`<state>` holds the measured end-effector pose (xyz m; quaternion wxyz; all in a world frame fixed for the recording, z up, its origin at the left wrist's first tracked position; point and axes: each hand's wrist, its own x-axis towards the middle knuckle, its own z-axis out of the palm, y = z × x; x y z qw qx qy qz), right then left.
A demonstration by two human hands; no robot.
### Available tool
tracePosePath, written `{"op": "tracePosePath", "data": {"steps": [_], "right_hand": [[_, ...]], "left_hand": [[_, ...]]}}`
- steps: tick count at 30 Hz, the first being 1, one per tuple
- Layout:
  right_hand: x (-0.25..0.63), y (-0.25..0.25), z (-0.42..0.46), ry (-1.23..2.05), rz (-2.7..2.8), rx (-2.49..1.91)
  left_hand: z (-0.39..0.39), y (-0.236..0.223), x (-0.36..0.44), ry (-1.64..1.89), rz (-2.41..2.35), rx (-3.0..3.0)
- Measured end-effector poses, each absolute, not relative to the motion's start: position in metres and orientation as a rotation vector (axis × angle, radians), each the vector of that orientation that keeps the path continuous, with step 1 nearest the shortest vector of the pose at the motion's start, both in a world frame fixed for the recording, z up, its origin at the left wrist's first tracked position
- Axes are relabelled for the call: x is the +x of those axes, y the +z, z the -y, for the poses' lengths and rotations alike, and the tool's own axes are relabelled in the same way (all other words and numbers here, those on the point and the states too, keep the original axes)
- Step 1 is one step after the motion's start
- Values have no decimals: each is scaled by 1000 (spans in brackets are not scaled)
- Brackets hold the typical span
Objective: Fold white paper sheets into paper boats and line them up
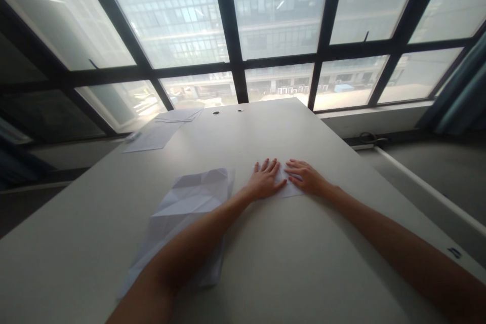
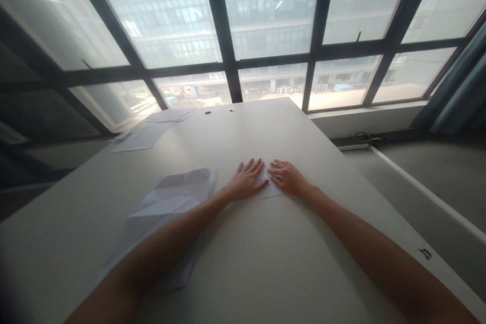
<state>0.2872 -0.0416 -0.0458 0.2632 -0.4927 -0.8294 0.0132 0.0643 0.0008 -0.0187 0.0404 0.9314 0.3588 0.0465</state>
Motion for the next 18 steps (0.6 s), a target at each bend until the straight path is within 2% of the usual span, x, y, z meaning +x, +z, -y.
{"op": "tracePosePath", "data": {"steps": [18], "right_hand": [[282,-33,50,181,2346,-1315]], "left_hand": [[-1,-18,64,135,-1100,2830]]}}
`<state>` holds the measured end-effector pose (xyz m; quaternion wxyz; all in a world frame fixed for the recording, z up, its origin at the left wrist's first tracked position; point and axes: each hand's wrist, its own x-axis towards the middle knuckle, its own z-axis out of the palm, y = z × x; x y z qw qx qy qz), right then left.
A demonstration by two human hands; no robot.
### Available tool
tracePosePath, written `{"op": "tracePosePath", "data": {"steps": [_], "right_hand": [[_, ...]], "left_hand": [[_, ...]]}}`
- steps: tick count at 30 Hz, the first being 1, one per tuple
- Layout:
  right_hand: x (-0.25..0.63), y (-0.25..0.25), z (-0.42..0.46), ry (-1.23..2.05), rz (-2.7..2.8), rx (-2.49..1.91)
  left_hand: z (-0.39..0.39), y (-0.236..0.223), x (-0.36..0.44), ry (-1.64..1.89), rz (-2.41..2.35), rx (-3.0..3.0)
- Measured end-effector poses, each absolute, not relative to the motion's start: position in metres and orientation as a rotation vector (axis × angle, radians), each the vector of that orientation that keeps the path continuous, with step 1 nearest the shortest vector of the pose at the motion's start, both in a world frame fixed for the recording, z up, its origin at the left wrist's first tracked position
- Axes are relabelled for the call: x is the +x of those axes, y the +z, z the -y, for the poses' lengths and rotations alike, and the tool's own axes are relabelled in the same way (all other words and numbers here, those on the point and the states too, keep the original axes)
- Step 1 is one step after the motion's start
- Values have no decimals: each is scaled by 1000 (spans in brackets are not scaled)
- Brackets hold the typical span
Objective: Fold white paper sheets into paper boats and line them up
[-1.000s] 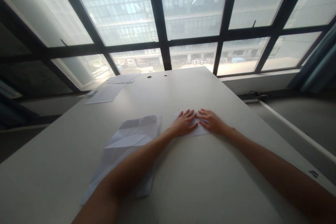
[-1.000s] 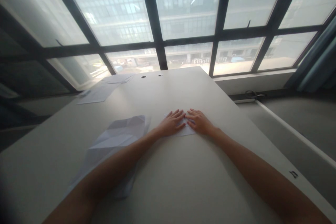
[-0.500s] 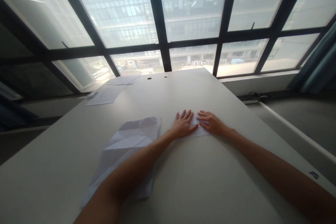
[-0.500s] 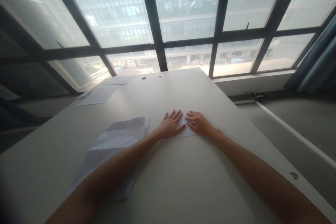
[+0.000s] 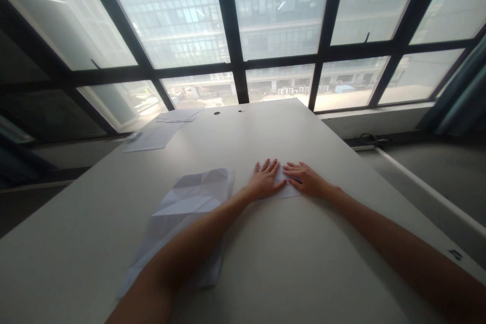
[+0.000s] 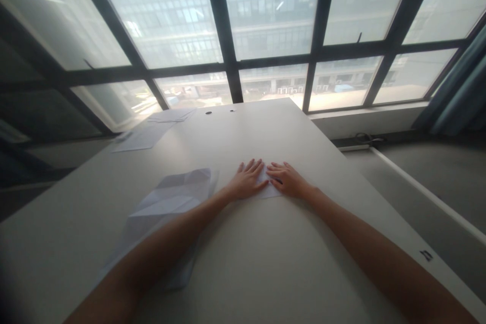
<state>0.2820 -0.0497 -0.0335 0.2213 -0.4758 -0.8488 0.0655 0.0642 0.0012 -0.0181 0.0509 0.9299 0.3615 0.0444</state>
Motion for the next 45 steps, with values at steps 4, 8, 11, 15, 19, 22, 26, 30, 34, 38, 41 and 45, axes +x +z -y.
{"op": "tracePosePath", "data": {"steps": [4,8,11,15,19,22,26,30,34,38,41,45], "right_hand": [[282,-34,50,177,2346,-1321],[282,-34,49,186,2345,-1321],[282,-33,49,199,2350,-1330],[282,-33,50,206,2348,-1336],[281,-33,50,207,2338,-1334],[282,-33,50,205,2328,-1318],[282,-33,50,205,2332,-1323],[282,-35,49,206,2338,-1346],[281,-34,50,195,2327,-1334],[280,-29,52,163,2326,-1283],[278,-23,53,136,2301,-1217],[274,-18,55,173,2219,-1181]], "left_hand": [[-2,-19,64,146,-1086,2834],[-2,-19,64,145,-1085,2833],[-2,-19,64,139,-1089,2838],[-2,-20,64,132,-1098,2846],[-2,-18,64,135,-1096,2842],[-1,-17,64,133,-1096,2836],[0,-17,64,130,-1094,2837],[-1,-18,63,141,-1092,2840],[-1,-18,63,141,-1087,2841],[-1,-17,64,136,-1079,2835],[0,-15,64,139,-1086,2827],[1,-14,64,140,-1086,2826]]}}
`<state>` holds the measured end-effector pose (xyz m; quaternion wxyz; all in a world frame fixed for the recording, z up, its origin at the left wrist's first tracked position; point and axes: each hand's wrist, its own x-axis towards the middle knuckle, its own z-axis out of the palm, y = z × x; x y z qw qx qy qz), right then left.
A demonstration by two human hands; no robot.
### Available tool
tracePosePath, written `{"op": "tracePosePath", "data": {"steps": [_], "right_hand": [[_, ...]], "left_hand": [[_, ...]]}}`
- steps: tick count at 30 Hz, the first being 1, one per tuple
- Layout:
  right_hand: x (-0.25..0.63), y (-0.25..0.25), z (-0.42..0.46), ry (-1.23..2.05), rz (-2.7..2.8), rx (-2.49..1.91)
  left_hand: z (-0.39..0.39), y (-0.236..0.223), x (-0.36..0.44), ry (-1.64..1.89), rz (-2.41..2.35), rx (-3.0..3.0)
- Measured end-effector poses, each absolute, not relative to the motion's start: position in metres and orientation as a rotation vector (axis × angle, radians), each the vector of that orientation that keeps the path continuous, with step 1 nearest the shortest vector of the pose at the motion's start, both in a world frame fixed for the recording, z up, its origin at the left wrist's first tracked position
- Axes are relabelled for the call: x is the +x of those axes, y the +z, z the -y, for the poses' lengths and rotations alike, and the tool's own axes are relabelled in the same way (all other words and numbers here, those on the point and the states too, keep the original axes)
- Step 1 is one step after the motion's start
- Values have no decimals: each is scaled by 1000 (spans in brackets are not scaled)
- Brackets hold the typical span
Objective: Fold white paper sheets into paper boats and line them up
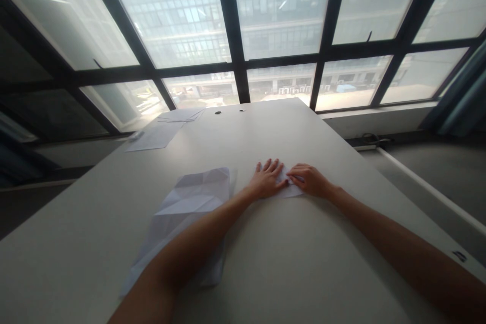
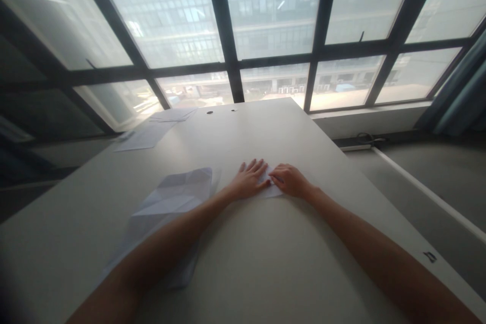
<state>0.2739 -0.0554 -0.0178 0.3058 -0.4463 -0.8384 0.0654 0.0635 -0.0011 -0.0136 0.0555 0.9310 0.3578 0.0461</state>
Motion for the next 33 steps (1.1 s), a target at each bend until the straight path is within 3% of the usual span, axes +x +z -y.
{"op": "tracePosePath", "data": {"steps": [14,21,25,30,33], "right_hand": [[278,-14,44,1161,1341,-1375],[300,-1,48,1509,1325,-1467],[300,-6,44,1275,1323,-1717],[297,-19,42,327,1562,-1713],[290,-21,46,81,1803,-1490]], "left_hand": [[1,-12,63,119,-1082,2835],[0,-13,64,106,-1091,2820],[-1,-13,64,106,-1084,2824],[0,-14,64,113,-1080,2833],[0,-14,64,117,-1080,2832]]}}
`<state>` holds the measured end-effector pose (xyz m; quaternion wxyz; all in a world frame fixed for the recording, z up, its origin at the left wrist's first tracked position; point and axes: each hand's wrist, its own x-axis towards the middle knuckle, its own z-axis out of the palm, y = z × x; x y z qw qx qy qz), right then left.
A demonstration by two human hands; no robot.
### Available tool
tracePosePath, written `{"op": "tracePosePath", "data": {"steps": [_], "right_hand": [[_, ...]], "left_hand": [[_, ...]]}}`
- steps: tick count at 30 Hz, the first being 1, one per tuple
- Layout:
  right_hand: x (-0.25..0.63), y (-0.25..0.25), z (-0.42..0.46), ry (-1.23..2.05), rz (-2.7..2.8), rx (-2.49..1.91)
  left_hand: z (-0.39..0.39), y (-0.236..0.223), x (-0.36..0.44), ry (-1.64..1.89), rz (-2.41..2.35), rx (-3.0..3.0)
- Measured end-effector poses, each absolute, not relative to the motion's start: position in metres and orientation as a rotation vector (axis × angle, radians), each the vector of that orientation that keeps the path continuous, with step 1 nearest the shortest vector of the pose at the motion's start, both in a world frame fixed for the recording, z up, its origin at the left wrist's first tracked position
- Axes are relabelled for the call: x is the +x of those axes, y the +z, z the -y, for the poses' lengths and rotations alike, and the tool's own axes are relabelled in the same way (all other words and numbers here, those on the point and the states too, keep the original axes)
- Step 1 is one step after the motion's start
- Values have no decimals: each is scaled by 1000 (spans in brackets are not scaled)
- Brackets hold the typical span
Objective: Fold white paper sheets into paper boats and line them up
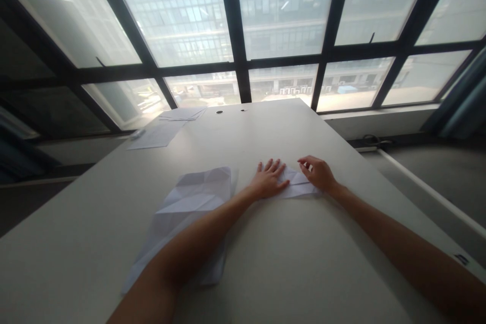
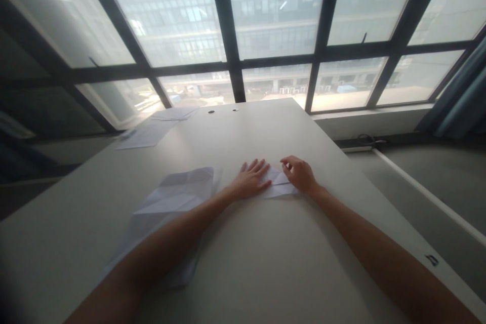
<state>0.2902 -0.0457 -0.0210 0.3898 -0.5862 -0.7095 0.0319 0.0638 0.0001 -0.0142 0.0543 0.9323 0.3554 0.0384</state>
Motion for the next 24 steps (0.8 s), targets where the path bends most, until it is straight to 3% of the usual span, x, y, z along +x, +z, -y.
{"op": "tracePosePath", "data": {"steps": [5,10,24], "right_hand": [[275,-23,51,115,2159,-1180],[277,-28,49,119,2241,-1140],[285,-24,49,-18,2225,-1515]], "left_hand": [[0,-16,63,158,-1080,2831],[-1,-18,65,204,-1104,2831],[-19,-30,61,418,-1683,2602]]}}
